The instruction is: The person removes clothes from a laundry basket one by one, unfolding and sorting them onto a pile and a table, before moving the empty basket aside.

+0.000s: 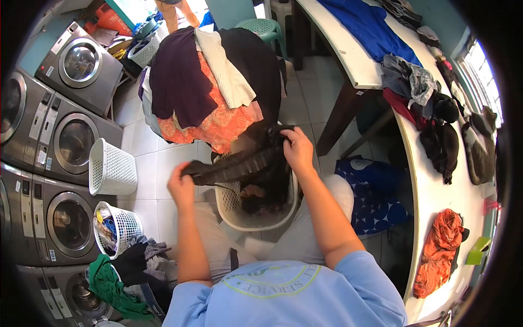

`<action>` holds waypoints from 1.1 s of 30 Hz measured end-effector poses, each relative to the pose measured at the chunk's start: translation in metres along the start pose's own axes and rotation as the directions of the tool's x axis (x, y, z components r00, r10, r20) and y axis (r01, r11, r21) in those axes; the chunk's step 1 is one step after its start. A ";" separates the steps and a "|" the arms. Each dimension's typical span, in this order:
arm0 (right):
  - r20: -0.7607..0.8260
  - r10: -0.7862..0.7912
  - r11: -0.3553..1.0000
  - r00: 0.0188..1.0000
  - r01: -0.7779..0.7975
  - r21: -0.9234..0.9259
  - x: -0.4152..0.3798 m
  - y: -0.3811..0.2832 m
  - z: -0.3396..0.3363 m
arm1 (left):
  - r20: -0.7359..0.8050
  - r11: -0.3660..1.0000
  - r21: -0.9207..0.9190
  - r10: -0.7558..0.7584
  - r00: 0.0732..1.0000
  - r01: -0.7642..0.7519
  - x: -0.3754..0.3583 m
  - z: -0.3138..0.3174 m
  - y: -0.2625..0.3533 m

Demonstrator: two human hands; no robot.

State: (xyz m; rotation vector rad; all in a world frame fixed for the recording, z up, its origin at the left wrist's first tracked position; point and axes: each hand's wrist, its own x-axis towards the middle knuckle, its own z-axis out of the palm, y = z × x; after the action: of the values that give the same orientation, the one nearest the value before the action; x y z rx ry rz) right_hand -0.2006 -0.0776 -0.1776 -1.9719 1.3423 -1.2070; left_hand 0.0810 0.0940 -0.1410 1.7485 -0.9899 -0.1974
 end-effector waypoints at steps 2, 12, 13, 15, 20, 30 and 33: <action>-0.136 -0.116 0.985 0.984 0.097 -0.141 0.006 -0.008 -0.006 | -0.310 0.972 -0.229 -0.027 0.950 -0.047 0.002 -0.002 0.042; -0.290 0.077 0.975 0.954 -0.012 0.222 0.010 -0.009 -0.002 | -0.030 0.846 -0.290 -0.475 0.879 0.447 0.009 0.011 0.012; -0.172 -0.082 0.969 0.982 0.119 0.218 0.007 -0.022 -0.003 | -0.048 0.879 -0.301 -0.401 0.915 0.370 0.005 0.021 0.010; 0.122 -0.287 0.946 0.950 0.262 0.190 -0.011 -0.018 0.013 | 0.050 0.946 -0.246 -0.206 0.977 0.212 -0.005 0.046 0.032; 0.662 -0.364 0.880 0.655 0.009 0.475 -0.048 0.024 0.070 | 0.518 0.832 -0.350 0.554 0.652 -0.430 -0.054 0.092 0.108; 0.877 -0.092 -0.073 0.471 -0.882 0.466 -0.012 -0.018 -0.033 | 0.924 0.969 -0.114 0.022 0.382 0.218 -0.069 0.101 0.000; 0.742 -0.279 -0.476 0.610 -0.758 0.445 -0.005 0.010 -0.014 | 0.921 0.984 -0.138 0.084 0.380 0.116 -0.131 0.140 -0.032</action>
State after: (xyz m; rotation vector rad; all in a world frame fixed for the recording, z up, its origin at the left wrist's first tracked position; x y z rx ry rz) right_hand -0.2178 -0.0760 -0.1802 -0.1880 -0.0354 -0.5397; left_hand -0.0651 0.0892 -0.2691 1.3865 -1.6796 -1.3957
